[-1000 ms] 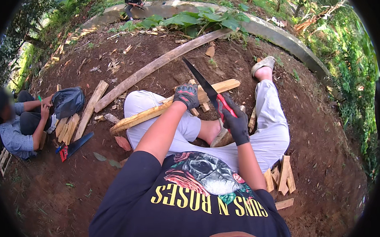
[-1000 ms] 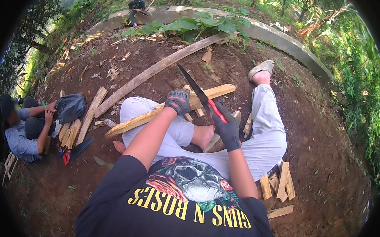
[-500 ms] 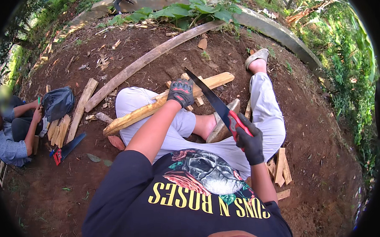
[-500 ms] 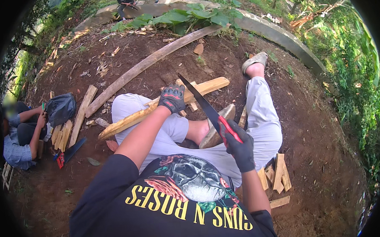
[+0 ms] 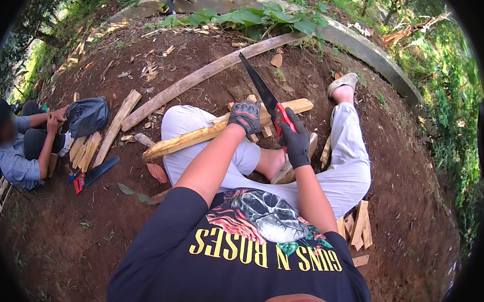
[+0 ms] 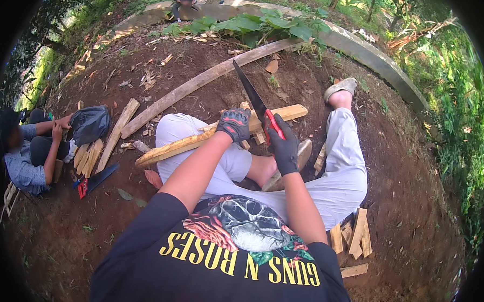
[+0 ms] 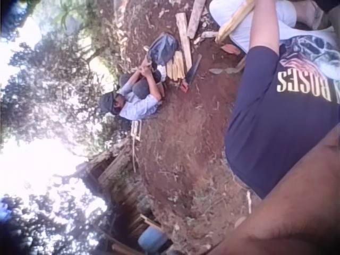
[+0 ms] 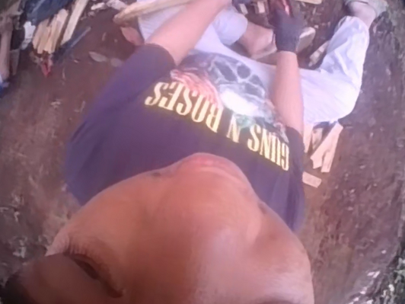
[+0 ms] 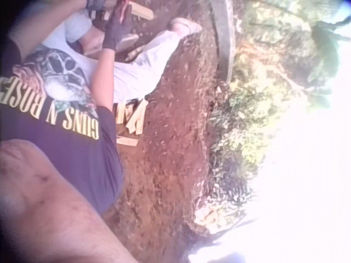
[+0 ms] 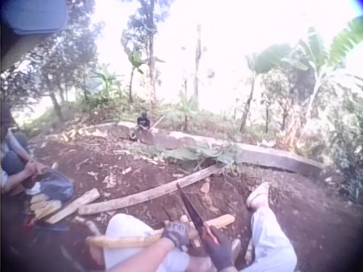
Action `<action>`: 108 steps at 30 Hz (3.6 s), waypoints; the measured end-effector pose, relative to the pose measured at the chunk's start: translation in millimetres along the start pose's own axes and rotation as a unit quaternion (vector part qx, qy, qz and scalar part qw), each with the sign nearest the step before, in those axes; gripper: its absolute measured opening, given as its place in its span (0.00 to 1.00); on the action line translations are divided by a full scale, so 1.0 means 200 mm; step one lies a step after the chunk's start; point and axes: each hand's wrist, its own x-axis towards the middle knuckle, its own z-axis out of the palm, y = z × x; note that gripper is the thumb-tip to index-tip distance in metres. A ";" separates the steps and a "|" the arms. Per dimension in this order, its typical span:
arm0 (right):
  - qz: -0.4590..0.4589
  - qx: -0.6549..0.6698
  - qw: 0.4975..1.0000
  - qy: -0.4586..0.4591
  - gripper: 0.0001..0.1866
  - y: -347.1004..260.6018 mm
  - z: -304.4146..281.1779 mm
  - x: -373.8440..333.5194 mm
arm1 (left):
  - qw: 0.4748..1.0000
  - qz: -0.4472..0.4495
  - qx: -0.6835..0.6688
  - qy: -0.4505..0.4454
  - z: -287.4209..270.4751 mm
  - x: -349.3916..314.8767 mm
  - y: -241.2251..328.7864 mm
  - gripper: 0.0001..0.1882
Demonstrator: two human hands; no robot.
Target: The person sits on the ground and uses a hand saw to cut a piece of wood that is resting on a small wooden stand. They hold the wood steady with one hand while sawing with the other, creating smaller pieces of lumber.
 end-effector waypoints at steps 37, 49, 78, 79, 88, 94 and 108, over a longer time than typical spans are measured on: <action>0.047 -0.097 0.994 -0.015 0.26 -0.57 -0.62 -0.82 | 0.993 -0.047 0.056 -0.092 -0.05 0.09 -0.08 0.23; 0.051 -0.147 0.988 -0.006 0.25 -0.52 -0.71 -0.92 | 0.994 -0.071 0.037 -0.077 -0.05 0.09 -0.08 0.32; 0.047 -0.184 0.981 -0.027 0.25 -0.52 -0.53 -0.82 | 0.998 -0.045 0.042 0.021 0.07 0.03 -0.08 0.18; 0.088 -0.184 0.978 -0.034 0.25 -0.66 -0.57 -0.88 | 0.998 -0.046 0.041 0.016 0.07 0.03 -0.07 0.18; -0.207 -0.186 0.959 0.059 0.28 -0.11 0.00 -0.09 | 0.997 -0.020 0.026 0.068 0.05 0.06 -0.02 0.13; -0.116 -0.046 0.992 0.020 0.29 0.01 0.05 -0.02 | 0.998 -0.057 0.018 -0.018 0.00 0.07 -0.06 0.19; 0.111 -0.123 0.986 -0.001 0.25 -0.46 -0.39 -0.69 | 0.997 -0.062 0.042 -0.027 -0.01 0.05 -0.08 0.21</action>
